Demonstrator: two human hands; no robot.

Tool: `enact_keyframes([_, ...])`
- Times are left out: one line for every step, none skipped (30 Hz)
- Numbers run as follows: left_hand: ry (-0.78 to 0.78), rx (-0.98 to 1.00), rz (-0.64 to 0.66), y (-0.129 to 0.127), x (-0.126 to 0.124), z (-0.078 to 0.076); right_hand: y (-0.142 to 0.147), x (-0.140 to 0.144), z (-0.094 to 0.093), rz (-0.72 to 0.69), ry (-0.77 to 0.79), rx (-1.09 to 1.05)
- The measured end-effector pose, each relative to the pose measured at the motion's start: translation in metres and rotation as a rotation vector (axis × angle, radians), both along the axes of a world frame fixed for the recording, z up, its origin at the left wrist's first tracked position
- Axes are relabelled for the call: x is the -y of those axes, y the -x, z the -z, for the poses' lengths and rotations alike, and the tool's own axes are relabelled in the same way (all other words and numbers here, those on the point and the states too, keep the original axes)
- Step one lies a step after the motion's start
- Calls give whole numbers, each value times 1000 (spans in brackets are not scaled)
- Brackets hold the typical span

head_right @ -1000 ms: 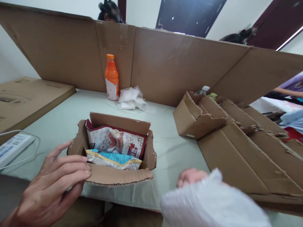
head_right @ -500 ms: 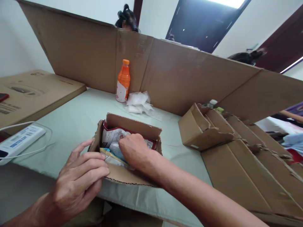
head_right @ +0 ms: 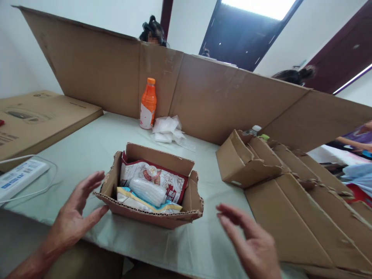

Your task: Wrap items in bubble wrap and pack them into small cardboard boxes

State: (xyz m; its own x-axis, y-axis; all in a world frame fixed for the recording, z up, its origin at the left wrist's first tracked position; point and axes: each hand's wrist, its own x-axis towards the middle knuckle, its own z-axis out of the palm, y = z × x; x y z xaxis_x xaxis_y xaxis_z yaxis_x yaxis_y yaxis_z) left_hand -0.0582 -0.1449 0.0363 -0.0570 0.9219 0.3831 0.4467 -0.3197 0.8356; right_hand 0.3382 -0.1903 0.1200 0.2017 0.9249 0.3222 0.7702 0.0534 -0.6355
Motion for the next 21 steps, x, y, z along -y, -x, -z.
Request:
enact_keyframes([95, 49, 41, -1, -2, 8, 3, 6, 24, -47, 63, -44])
enact_keyframes([168, 92, 82, -5, -4, 14, 11, 11, 46, -81, 95, -69])
enact_keyframes([217, 121, 114, -10, -5, 18, 21, 12, 64, -113, 126, -82])
enact_keyframes([241, 140, 134, -17, -6, 21, 33, 12, 78, -136, 145, -93])
enact_keyframes([244, 150, 144, -25, -7, 22, 43, 11, 87, -148, 159, -103])
enact_keyframes([231, 153, 145, -33, -6, 23, 52, 8, 92, -148, 177, -117])
enact_keyframes([211, 150, 137, -41, -4, 24, 57, 5, 94, -136, 195, -136])
enact_keyframes([188, 136, 126, -47, -1, 25, 60, 1, 94, -116, 210, -157])
enact_keyframes([166, 113, 117, -52, 4, 27, 60, -2, 93, -96, 222, -180])
enact_keyframes([143, 81, 114, -55, 10, 30, 58, -7, 91, -81, 233, -206])
enact_keyframes([122, 44, 115, -56, 17, 33, 55, -11, 89, -78, 245, -236])
enact_keyframes([100, 9, 114, -55, 24, 36, 53, -17, 87, -90, 257, -273])
enact_keyframes([82, -20, 110, -53, 30, 38, 53, -24, 86, -112, 266, -318])
enact_keyframes([72, -38, 102, -49, 34, 40, 54, -32, 86, -143, 269, -371])
enact_keyframes([69, -42, 84, -44, 37, 42, 58, -42, 86, -184, 260, -431])
enact_keyframes([70, -34, 55, -38, 36, 43, 64, -54, 87, -234, 237, -497])
enact_keyframes([75, -15, 20, -32, 34, 43, 71, -67, 89, -289, 205, -567])
enact_keyframes([81, 11, -18, -25, 29, 43, 79, -80, 91, -342, 171, -635])
enact_keyframes([88, 39, -54, -19, 23, 43, 88, -93, 93, -386, 144, -696])
enact_keyframes([89, 63, -88, -14, 17, 43, 96, -105, 96, -413, 128, -743])
enact_keyframes([89, 78, -113, -10, 10, 42, 104, -116, 99, -424, 122, -774])
